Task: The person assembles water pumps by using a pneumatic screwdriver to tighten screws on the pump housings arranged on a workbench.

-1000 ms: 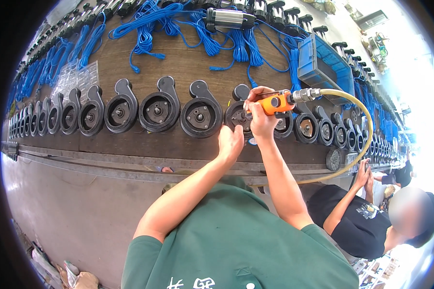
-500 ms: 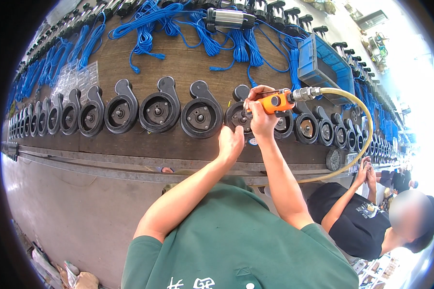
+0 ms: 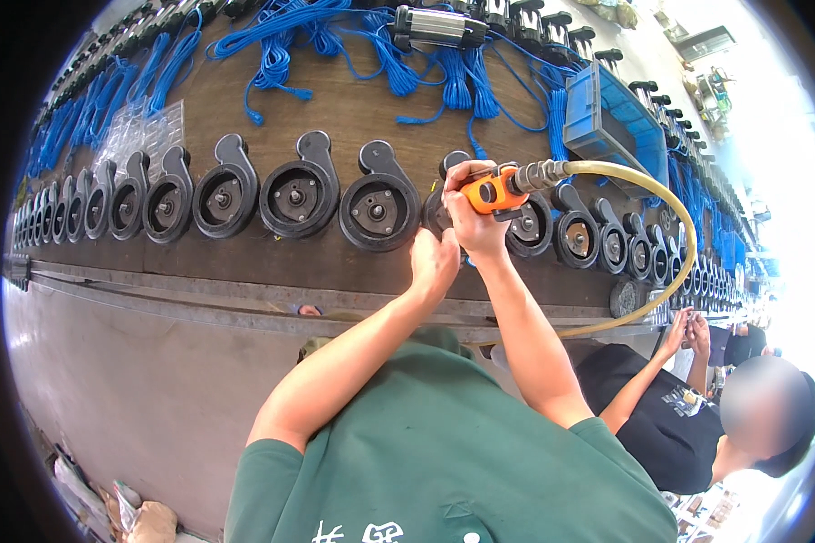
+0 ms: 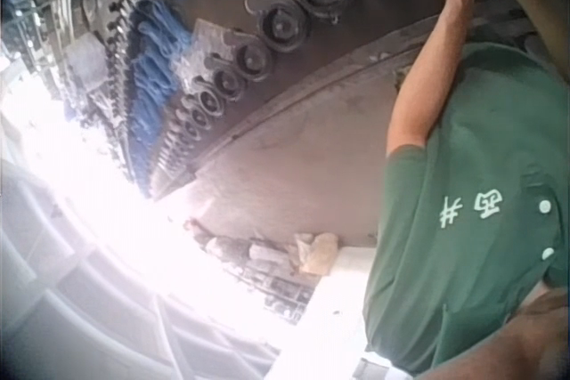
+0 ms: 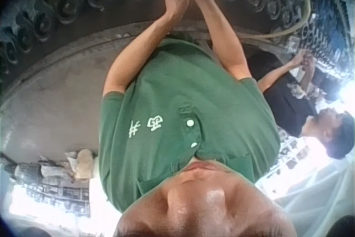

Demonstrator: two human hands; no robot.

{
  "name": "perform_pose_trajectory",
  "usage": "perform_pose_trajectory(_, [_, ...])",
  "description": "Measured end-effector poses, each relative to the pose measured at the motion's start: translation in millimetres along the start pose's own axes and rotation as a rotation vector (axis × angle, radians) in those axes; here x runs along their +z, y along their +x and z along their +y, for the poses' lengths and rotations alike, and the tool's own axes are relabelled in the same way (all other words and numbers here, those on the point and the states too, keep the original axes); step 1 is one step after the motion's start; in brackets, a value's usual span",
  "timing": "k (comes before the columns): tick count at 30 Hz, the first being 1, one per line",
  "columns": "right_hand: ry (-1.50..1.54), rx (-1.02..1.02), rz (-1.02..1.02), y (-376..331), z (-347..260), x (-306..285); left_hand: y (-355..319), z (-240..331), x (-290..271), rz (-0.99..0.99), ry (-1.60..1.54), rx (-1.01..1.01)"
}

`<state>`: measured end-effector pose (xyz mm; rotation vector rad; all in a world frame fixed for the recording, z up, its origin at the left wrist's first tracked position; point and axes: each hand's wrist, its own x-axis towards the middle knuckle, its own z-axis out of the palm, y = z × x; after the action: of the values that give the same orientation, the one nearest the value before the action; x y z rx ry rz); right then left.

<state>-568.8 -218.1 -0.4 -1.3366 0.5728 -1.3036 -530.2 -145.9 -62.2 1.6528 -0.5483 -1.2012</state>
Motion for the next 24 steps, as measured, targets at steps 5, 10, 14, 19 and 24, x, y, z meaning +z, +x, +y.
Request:
perform_pose_trajectory(5, [0.008,-0.026,0.034,1.8,0.4,-0.5,1.5,0.8,3.6,0.029,0.046,-0.091])
perform_pose_trajectory(10, [-0.041,-0.066,0.081,2.2,-14.7,-5.2,-2.3,13.9,0.6,0.037,0.118,-0.099])
perform_pose_trajectory(14, [-0.159,-0.133,0.109,-10.7,-28.6,-32.6,8.9,-5.5,2.6,0.007,0.003,-0.119])
perform_pose_trajectory(19, [-0.112,-0.063,0.168,-22.9,-35.6,-42.6,9.3,-14.1,7.9,0.052,-0.072,0.047])
perform_pose_trajectory(24, [-0.133,-0.068,0.166,-24.8,-34.0,-47.5,2.0,0.0,4.6,-0.004,-0.055,-0.047])
